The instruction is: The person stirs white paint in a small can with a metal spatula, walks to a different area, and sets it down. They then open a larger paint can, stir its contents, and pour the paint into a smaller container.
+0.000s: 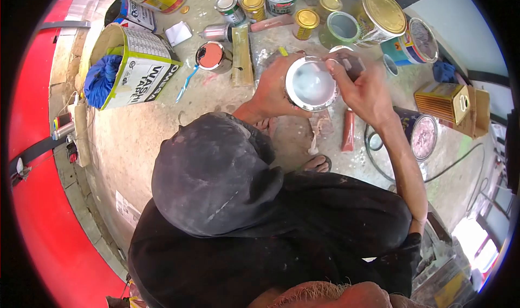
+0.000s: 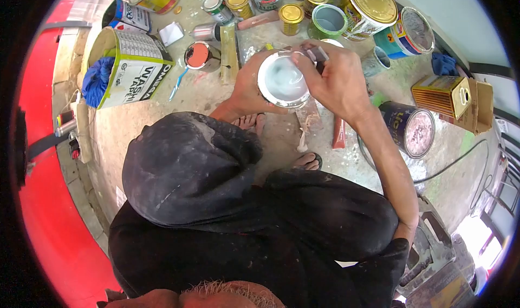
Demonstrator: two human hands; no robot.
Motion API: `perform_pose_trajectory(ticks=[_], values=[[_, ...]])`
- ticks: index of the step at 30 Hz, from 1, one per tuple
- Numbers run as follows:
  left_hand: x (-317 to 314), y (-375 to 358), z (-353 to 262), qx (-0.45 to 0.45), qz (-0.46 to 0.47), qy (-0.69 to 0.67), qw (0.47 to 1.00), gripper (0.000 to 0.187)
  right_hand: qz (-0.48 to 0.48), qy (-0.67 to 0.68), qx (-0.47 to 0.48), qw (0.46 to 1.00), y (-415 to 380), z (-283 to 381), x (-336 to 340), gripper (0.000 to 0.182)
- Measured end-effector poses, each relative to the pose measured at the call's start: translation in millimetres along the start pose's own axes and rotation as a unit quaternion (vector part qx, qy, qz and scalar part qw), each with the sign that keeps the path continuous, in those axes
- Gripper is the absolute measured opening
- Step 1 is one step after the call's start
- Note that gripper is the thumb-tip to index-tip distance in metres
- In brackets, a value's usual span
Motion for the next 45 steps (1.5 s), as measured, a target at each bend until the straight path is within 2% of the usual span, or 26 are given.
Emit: perform_pose_trajectory(ticks=[2, 3, 5, 6, 7, 10, 11, 14, 15, 18, 22, 23, 26, 27, 30, 31, 34, 35, 38, 39, 42, 44, 45], values=[[-1.3, 2.1, 0.4, -0.002, 0.003, 0.000, 1.000, 0.116, -0.091, -0.033, 0.190, 0.977, -1.7, -3.5, -9.4, 0.040], [-1.5, 2.8, 0.5, -0.005, 0.005, -0.004, 1.000, 0.116, -0.042, -0.016, 0.190, 0.981, -4.4, -3.1, -13.2, 0.038], [-0.4, 2.7, 0.6, -0.002, 0.004, -0.010, 1.000, 0.115, 0.013, 0.085, 0.010, 0.996, -3.4, 1.1, -5.0, 0.031], [0.4, 1.6, 0.2, 0.003, 0.003, -0.013, 1.000, 0.115, 0.040, 0.136, -0.081, 0.987, -3.1, 2.1, -3.8, 0.028], [0.2, 0.9, -0.3, 0.008, 0.001, -0.017, 1.000, 0.115, 0.016, 0.054, -0.077, 0.995, 3.0, -10.6, -0.5, 0.028], [0.4, 6.1, -2.1, -0.008, 0.000, 0.008, 1.000, 0.113, -0.077, -0.048, 0.190, 0.978, -2.4, -5.4, -10.3, 0.035], [0.3, 6.8, -2.8, -0.010, -0.003, 0.005, 1.000, 0.113, 0.008, -0.013, 0.151, 0.988, -7.1, -0.1, -7.7, 0.034], [2.1, 4.9, -2.5, -0.008, -0.005, 0.004, 1.000, 0.112, 0.058, 0.050, -0.092, 0.993, -1.8, 4.0, 3.1, 0.028], [2.3, 4.3, -1.2, -0.002, -0.002, 0.008, 1.000, 0.114, -0.020, 0.066, -0.011, 0.998, 1.9, -2.2, -0.1, 0.028], [2.3, 5.6, -3.0, 0.014, 0.010, 0.010, 1.000, 0.114, -0.012, -0.005, 0.163, 0.987, -3.3, -4.6, -12.4, 0.033], [1.5, 2.7, -1.7, -0.006, -0.013, -0.002, 1.000, 0.111, 0.009, 0.064, -0.064, 0.996, 5.1, -5.8, 1.0, 0.027], [1.6, 3.3, -1.5, -0.009, -0.012, 0.005, 1.000, 0.111, -0.033, 0.036, 0.001, 0.999, 4.6, 1.7, 5.3, 0.028], [-0.6, 6.9, -0.9, -0.015, -0.008, 0.011, 1.000, 0.111, 0.037, -0.022, 0.154, 0.987, -5.4, 3.9, -6.9, 0.030], [-1.0, 6.5, -0.8, -0.013, -0.006, 0.008, 1.000, 0.111, 0.056, 0.038, 0.093, 0.993, -6.3, 9.8, -6.1, 0.029], [2.0, 6.1, -2.9, -0.009, -0.004, 0.015, 1.000, 0.108, -0.010, 0.062, -0.017, 0.998, 2.1, 2.6, 5.6, 0.028], [2.0, 7.3, -2.4, -0.007, -0.004, 0.013, 1.000, 0.108, -0.057, 0.036, 0.078, 0.995, 3.1, -2.3, 1.8, 0.028], [2.5, 8.6, -2.6, 0.003, -0.004, -0.003, 1.000, 0.110, 0.042, -0.004, 0.117, 0.992, -6.3, 4.0, -1.7, 0.027], [2.3, 5.9, -0.3, 0.009, -0.001, -0.005, 1.000, 0.112, 0.049, 0.047, 0.040, 0.997, -4.1, 5.0, -2.1, 0.027], [5.0, 3.4, 1.8, 0.016, 0.002, 0.015, 1.000, 0.114, -0.061, 0.102, 0.005, 0.993, 5.4, -7.4, 4.2, 0.030], [4.6, 4.2, 2.0, 0.016, 0.002, 0.023, 1.000, 0.114, -0.075, 0.042, 0.098, 0.991, 5.0, -6.6, 3.7, 0.032], [4.3, 4.0, 3.6, 0.029, 0.004, 0.005, 1.000, 0.115, 0.008, 0.018, 0.123, 0.992, -1.9, -2.3, -7.0, 0.031], [5.7, 3.3, 2.8, 0.030, 0.004, 0.011, 0.999, 0.116, 0.011, 0.069, 0.010, 0.998, 4.4, -12.3, -5.4, 0.030], [5.8, 3.6, 2.4, 0.028, 0.005, 0.013, 1.000, 0.116, -0.039, 0.090, 0.041, 0.994, 9.0, -12.9, -5.3, 0.030]])
Point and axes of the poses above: each hand's wrist, its own y-axis towards the middle knuckle, its own x-axis out of the back of the hand, z = x × y, the point moved 1 cm from there along y, towards the middle knuckle, and after that the axes turned 3 degrees about -x, right-handed, at the moved point
